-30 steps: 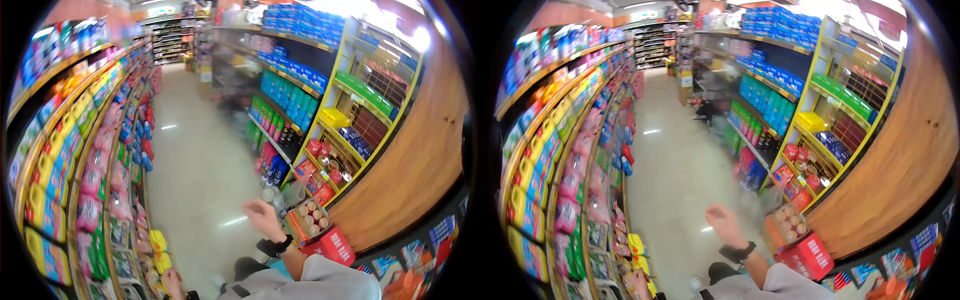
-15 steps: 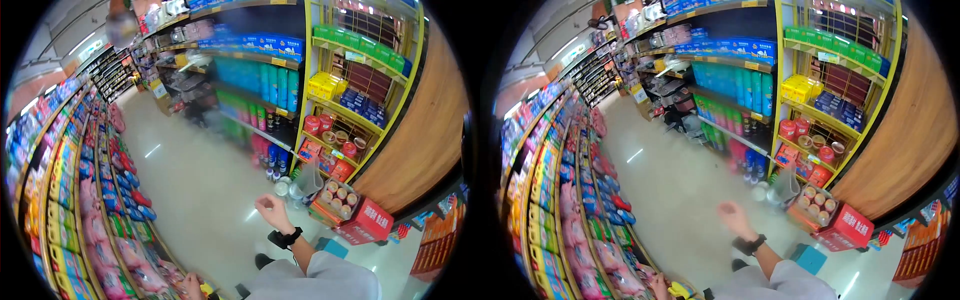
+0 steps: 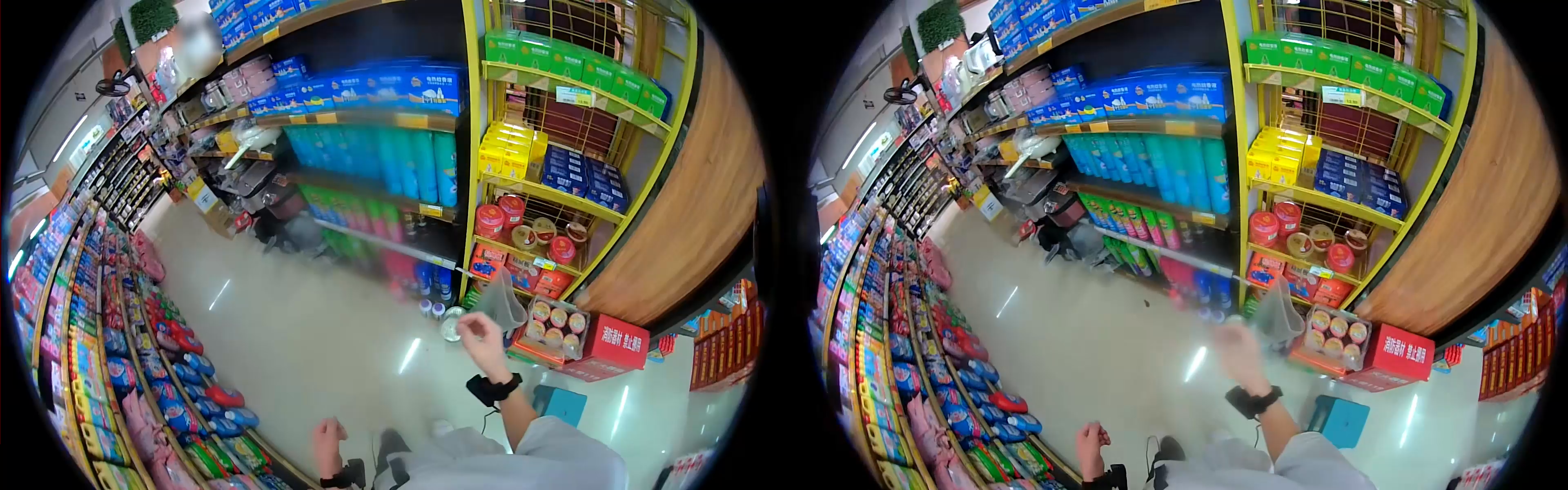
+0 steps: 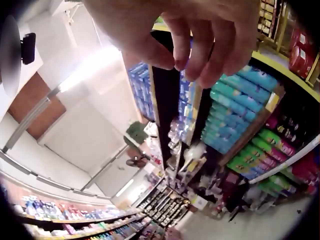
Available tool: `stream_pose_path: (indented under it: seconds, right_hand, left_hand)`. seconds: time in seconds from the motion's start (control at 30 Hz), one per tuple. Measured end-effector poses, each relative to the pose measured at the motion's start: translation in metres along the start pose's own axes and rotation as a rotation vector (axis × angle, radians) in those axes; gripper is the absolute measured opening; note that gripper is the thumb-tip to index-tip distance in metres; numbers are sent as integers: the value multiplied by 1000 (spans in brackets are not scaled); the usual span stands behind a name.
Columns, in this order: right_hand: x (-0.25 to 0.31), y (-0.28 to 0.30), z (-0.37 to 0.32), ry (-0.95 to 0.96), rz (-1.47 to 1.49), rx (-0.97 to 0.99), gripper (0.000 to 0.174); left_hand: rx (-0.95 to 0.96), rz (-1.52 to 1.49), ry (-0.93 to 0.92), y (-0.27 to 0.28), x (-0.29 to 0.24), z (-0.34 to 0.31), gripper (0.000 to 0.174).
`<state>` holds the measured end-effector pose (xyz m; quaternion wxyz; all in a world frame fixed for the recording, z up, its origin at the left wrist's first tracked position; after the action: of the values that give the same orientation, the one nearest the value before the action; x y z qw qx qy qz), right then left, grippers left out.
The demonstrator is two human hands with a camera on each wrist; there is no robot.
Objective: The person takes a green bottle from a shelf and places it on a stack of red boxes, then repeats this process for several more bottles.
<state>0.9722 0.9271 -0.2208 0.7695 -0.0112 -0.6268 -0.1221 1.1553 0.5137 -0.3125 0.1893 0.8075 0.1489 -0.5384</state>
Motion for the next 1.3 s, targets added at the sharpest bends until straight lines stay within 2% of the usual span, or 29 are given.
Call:
stream_pose_path:
  seconds: [0.07, 0.17, 0.3, 0.4, 0.5, 0.57, 0.63, 0.7, 0.8, 0.93, 1.13, 1.3]
  right_hand:
    - [-5, 7, 14, 9, 28, -78, 5]
    - [-15, -12, 34, -93, 118, -111, 3]
    - [-14, -62, 67, -31, -16, -101, 6]
    - [21, -115, 115, -16, -40, -171, 9]
    - [59, -165, 164, 60, -125, -165, 17]
    - [67, -198, 191, 94, -207, -186, 23]
    - [84, -226, 209, 81, -296, -186, 32]
    - [91, -245, 226, 83, -389, -193, 39]
    - [90, -251, 262, 128, -535, -229, 48]
    - [58, -247, 318, 61, -507, -267, 55]
    - [42, -247, 411, 101, -584, -360, 67]
    - [43, -226, 477, 164, -698, -464, 71]
  left_hand:
    - [28, -21, 1, -4, -3, 36, 27]
    - [73, -65, 33, -14, -13, 86, 26]
    - [185, -1, 9, -13, -20, 164, 27]
    - [307, 85, 19, -14, -43, 253, 27]
    - [328, 12, 64, -15, -98, 300, 26]
    - [384, 12, 1, -14, -99, 352, 24]
    - [411, 24, -25, -20, -102, 375, 24]
    - [395, 63, -62, -18, -128, 397, 24]
    - [396, 25, 35, -23, -124, 429, 24]
    - [478, 116, -1, -53, -134, 466, 20]
    - [491, 243, -52, -113, -186, 524, 16]
    - [610, 347, -114, -179, -221, 587, 19]
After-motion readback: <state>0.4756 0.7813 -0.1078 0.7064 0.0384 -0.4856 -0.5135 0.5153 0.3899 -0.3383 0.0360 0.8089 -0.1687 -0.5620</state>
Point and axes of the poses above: each hand's wrist, its own z-axis towards the middle knuckle, its own y-axis out of the back of the hand, x = y × z, the point moved 10 cm from there along z, towards the middle knuckle
